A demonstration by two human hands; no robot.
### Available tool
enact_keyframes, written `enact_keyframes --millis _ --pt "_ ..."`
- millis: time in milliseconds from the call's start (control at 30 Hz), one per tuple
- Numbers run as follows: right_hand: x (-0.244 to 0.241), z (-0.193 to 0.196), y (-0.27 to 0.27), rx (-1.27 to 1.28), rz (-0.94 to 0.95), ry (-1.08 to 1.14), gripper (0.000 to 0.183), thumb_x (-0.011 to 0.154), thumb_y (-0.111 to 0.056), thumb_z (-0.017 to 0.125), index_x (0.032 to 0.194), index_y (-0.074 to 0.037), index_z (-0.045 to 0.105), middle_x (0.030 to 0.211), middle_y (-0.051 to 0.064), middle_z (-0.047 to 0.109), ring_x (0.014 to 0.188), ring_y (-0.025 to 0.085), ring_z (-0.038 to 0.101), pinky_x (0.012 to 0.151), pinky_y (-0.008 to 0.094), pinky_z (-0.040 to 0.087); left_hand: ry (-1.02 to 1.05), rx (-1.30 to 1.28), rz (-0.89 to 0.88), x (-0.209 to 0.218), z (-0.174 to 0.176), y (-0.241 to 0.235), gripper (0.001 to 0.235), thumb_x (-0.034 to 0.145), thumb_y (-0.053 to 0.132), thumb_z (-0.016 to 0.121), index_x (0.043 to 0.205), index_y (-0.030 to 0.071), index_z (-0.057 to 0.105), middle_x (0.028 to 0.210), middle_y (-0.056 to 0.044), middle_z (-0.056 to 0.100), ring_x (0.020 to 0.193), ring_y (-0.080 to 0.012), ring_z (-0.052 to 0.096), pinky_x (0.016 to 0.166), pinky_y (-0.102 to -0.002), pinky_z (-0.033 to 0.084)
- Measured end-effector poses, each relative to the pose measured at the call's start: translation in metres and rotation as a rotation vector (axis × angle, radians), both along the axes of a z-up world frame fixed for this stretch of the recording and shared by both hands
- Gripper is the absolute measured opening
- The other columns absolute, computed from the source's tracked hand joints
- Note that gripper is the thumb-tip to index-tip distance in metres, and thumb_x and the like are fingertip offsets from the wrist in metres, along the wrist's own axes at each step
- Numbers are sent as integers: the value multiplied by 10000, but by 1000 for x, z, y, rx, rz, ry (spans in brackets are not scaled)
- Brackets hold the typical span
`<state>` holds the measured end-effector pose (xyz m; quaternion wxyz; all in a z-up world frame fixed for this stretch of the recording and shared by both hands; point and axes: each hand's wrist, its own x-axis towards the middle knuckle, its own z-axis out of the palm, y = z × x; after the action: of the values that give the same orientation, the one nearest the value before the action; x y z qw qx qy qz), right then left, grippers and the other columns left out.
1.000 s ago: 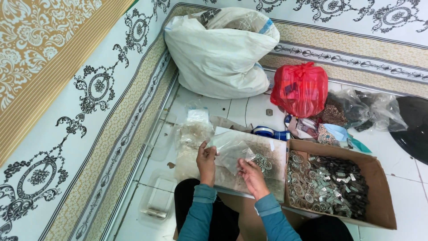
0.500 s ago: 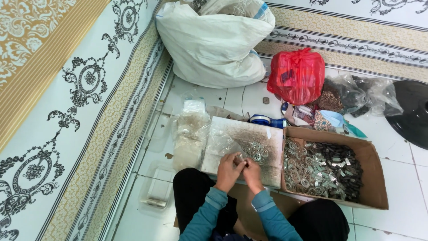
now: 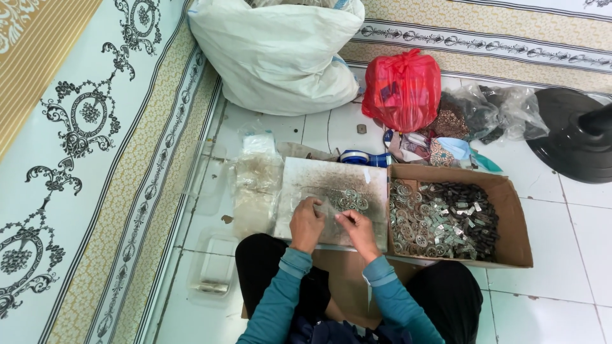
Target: The person sits on the floor and picks small metal hardware pieces from a cardboard box. They place the pieces into small clear plastic bags, seal the bags, and set them aside. The person repeats this process multiple times.
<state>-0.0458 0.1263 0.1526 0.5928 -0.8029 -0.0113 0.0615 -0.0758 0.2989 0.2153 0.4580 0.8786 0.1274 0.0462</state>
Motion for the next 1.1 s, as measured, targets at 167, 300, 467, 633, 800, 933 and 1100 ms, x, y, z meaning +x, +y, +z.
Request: enact_keyframes --millis 167,300,467,633,800,933,1100 --pt "19 19 -10 344 -23 202 303 888 -361 795 1070 -118 808 894 50 768 754 134 656 672 250 536 -26 -44 -43 7 1 4 277 859 -15 623 1104 113 621 943 -109 611 902 -352 689 782 -493 583" --pt "51 20 -12 -20 -49 64 392 959 -345 745 1256 -90 737 1043 144 737 884 238 685 737 333 528 -105 -71 -65 9 23 2 286 891 -64 576 1111 114 613 970 -135 605 928 -386 705 802 -489 600" --pt "65 -27 -5 -842 89 -201 352 912 -264 726 1258 -200 723 1217 82 615 1127 330 645 945 487 541 -231 -76 -136 20 18 -4 285 931 -103 546 1096 113 629 1061 -138 598 1010 -412 704 836 -484 612" --pt "59 -40 -14 -724 87 -244 303 849 -241 792 1132 -192 695 1050 48 613 1065 311 647 896 434 548 -277 -25 -187 29 4 -9 188 911 -122 625 935 65 627 1053 -90 564 1014 -368 717 837 -441 635" --pt "45 -10 -20 -351 -100 -28 202 876 -252 788 1064 -222 723 903 42 742 929 252 718 827 394 564 -206 -162 -167 40 -6 -12 158 922 -89 624 963 58 663 1017 -121 611 984 -364 723 806 -423 627" --pt "19 55 -19 140 -194 -36 268 918 -143 744 1167 -140 644 839 43 742 703 115 622 706 263 514 -53 -390 -112 50 -41 -13 184 982 -16 618 1054 84 753 1017 -122 721 926 -239 738 767 -342 603" --pt "1 79 -11 161 -85 -107 363 892 -93 783 1211 -120 612 800 56 746 694 117 606 679 252 475 -23 -432 -86 51 -28 -23 226 956 -17 656 1113 73 790 1027 -174 765 906 -240 748 725 -343 607"
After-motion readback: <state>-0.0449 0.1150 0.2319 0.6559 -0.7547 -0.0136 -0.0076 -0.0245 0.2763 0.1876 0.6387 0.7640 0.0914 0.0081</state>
